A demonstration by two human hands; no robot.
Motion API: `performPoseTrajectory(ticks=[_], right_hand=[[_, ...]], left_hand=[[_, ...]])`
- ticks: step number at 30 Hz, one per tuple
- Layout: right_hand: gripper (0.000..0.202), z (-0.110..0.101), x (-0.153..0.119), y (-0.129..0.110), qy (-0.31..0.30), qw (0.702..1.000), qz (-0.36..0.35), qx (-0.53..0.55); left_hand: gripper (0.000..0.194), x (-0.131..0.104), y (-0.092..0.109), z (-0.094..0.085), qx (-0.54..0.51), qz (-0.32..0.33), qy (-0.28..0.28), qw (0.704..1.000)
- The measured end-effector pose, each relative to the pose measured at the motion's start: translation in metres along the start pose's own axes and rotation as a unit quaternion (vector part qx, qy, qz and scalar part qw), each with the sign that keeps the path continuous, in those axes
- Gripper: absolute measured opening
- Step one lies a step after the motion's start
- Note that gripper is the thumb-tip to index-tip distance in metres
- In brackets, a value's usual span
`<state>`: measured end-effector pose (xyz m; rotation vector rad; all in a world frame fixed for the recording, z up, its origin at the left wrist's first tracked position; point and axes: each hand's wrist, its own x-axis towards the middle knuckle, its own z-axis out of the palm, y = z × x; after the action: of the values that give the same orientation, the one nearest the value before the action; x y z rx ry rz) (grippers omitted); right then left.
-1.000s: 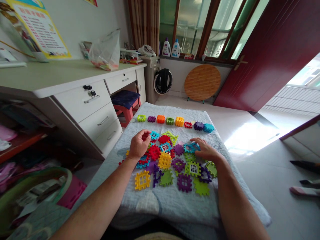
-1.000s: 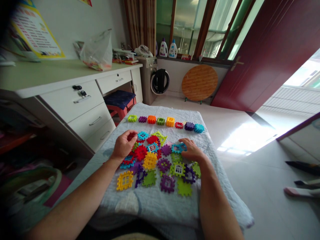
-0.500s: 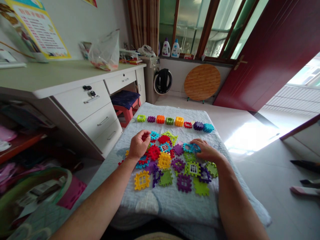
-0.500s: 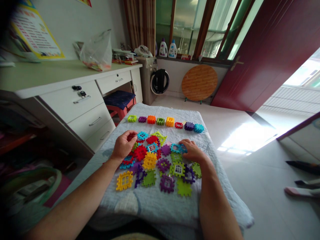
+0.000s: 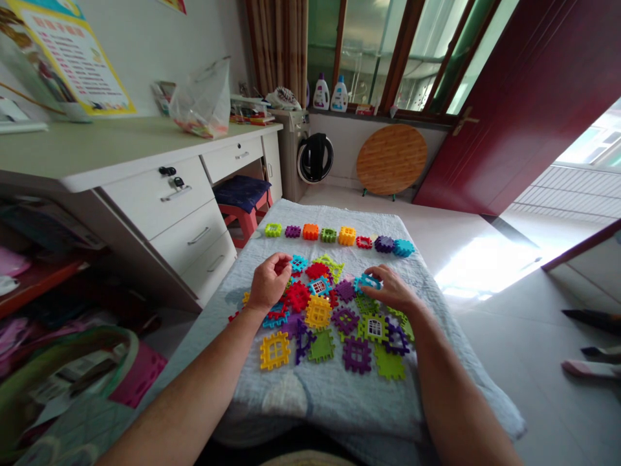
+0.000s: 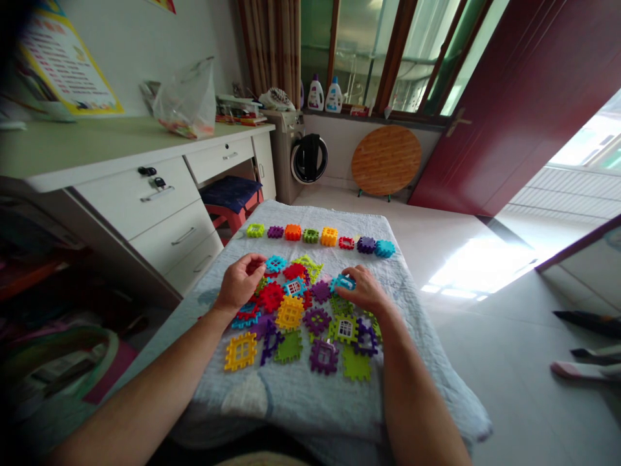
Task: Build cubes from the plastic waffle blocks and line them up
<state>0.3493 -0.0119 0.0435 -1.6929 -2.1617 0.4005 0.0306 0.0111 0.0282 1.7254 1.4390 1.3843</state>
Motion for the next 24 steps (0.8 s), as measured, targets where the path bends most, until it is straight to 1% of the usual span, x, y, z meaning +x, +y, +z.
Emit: performPoseTrajectory(ticks=[3, 6, 14, 18, 20, 24], right_hand=[[0.041, 0.007, 0.001, -0.003, -0.017, 0.999, -0.006, -0.028], [0.041, 0.012, 0.002, -0.001, -0.021, 0.999, -0.014, -0.041], [0.043, 0.015, 0.003, 0.001, -0.019, 0.998, -0.019, -0.053], [0.038, 0.015, 0.004, -0.004, -0.025, 0.997, -0.018, -0.068], [0.036, 0.014, 0.003, -0.007, -0.019, 0.997, -0.019, -0.068], [0.036, 0.013, 0.002, -0.01, 0.015, 0.998, -0.027, -0.049]], left_hand=[[0.018, 0.0, 0.0, 0.0, 0.0, 0.001, 0.002, 1.0], [0.018, 0.0, -0.002, 0.001, -0.002, 0.005, 0.0, 1.0], [0.018, -0.001, -0.003, 0.001, 0.008, 0.007, -0.002, 1.0], [0.018, -0.001, -0.001, 0.001, 0.01, 0.006, -0.002, 1.0], [0.018, -0.001, 0.0, 0.001, 0.011, 0.005, -0.002, 1.0], [0.019, 0.0, 0.001, 0.0, 0.011, 0.005, -0.002, 1.0]])
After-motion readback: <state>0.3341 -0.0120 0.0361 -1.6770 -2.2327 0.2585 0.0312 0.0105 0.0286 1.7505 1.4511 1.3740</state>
